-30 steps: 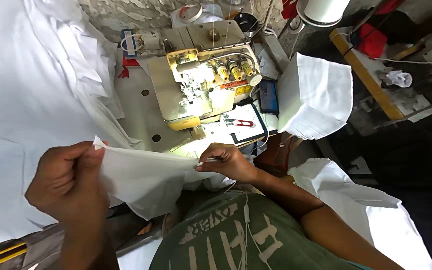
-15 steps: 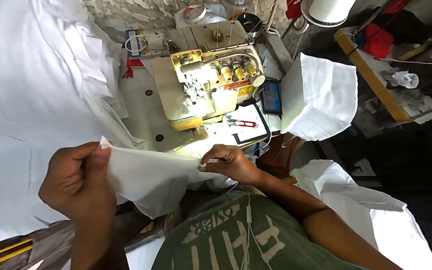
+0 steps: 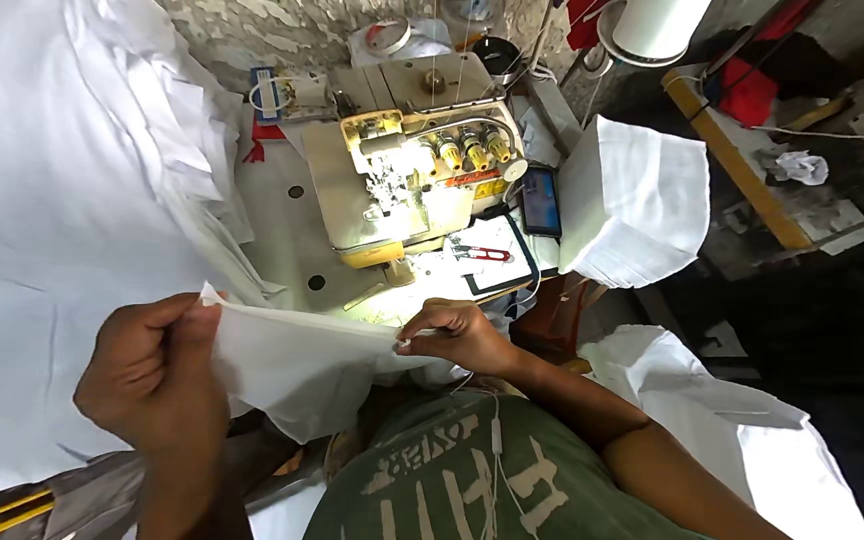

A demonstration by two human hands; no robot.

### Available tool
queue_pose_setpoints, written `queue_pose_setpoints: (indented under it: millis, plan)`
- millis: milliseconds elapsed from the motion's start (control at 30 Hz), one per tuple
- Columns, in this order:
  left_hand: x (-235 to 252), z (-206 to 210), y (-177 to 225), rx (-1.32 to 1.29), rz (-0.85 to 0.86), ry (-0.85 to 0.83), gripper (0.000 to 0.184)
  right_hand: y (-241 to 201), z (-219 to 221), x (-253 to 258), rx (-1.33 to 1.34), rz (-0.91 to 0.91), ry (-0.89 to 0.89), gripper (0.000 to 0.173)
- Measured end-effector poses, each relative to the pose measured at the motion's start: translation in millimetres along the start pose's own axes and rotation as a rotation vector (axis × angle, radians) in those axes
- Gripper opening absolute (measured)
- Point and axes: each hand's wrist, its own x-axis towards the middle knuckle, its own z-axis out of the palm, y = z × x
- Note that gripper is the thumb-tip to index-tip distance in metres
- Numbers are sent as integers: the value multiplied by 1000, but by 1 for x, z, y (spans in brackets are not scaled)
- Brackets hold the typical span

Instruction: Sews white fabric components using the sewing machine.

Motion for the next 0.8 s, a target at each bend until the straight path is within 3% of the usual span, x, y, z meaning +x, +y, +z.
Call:
queue_pose_setpoints:
  millis: [267,800]
  plan:
    - [-2,-1,1,-11,11,8,13,7,3,-1,-101,-114,68,9]
    - [-6,11,30,-29,127,77,13,12,4,-4,-174,-165,209,8]
